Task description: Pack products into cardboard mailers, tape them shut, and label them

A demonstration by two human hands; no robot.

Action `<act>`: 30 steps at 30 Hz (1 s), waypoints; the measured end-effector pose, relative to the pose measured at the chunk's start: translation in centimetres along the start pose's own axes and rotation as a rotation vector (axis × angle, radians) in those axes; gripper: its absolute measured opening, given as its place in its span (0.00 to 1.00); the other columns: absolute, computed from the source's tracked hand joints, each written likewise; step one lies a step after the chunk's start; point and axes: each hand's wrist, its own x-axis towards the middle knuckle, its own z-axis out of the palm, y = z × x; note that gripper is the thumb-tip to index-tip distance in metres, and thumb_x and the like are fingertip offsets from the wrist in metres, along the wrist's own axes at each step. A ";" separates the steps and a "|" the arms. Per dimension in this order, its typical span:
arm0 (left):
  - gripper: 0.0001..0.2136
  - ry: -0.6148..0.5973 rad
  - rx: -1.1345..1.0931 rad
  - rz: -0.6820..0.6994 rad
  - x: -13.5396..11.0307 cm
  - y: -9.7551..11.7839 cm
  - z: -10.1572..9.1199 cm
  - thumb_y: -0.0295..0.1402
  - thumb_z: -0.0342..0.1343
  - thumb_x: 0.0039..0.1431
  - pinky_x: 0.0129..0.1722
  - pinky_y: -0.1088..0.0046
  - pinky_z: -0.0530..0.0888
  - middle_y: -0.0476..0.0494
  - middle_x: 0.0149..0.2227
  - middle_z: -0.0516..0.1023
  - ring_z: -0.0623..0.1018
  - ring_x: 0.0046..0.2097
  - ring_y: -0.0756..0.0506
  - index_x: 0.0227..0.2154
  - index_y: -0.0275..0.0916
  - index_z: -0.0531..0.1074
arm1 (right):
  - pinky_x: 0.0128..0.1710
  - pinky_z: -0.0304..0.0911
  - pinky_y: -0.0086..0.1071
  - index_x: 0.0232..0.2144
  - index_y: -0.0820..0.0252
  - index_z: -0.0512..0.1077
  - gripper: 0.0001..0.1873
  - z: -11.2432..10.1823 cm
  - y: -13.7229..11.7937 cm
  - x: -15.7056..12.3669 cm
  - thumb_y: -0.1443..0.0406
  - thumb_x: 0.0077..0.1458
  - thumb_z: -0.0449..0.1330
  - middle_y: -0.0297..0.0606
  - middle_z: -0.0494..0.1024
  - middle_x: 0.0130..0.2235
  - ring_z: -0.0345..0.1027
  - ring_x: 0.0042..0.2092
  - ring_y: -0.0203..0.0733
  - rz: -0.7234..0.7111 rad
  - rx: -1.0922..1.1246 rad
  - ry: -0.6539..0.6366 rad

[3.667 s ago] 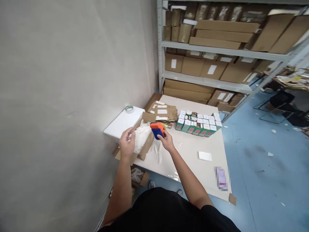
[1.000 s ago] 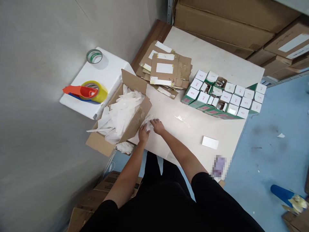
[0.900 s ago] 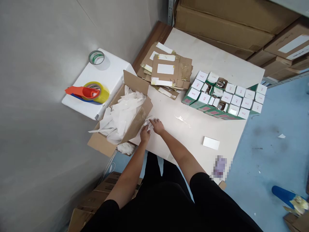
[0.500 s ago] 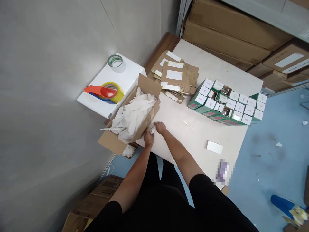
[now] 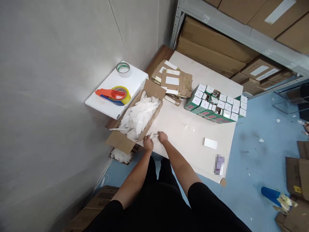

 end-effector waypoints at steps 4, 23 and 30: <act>0.14 -0.139 -0.109 0.088 0.5 1.5 -1.6 0.21 0.51 0.62 0.59 0.54 0.71 0.28 0.47 0.80 0.78 0.56 0.33 0.47 0.29 0.78 | 0.51 0.68 0.32 0.51 0.58 0.77 0.17 -0.3 -0.4 -2.6 0.69 0.63 0.54 0.44 0.83 0.49 0.77 0.51 0.45 0.042 0.026 0.060; 0.24 -0.027 -0.272 0.344 3.3 8.9 -25.3 0.31 0.62 0.60 0.51 0.64 0.77 0.38 0.50 0.82 0.82 0.51 0.39 0.60 0.39 0.69 | 0.62 0.62 0.40 0.64 0.55 0.68 0.35 -18.3 -17.1 -3.5 0.66 0.52 0.61 0.43 0.77 0.59 0.71 0.59 0.48 -0.366 0.376 0.547; 0.19 0.032 0.060 0.258 2.7 5.5 -27.3 0.35 0.67 0.56 0.51 0.62 0.75 0.33 0.50 0.82 0.80 0.54 0.33 0.50 0.36 0.77 | 0.66 0.59 0.43 0.72 0.61 0.53 0.52 -16.7 -17.7 -1.9 0.66 0.47 0.66 0.52 0.65 0.68 0.61 0.68 0.52 -0.299 0.384 0.497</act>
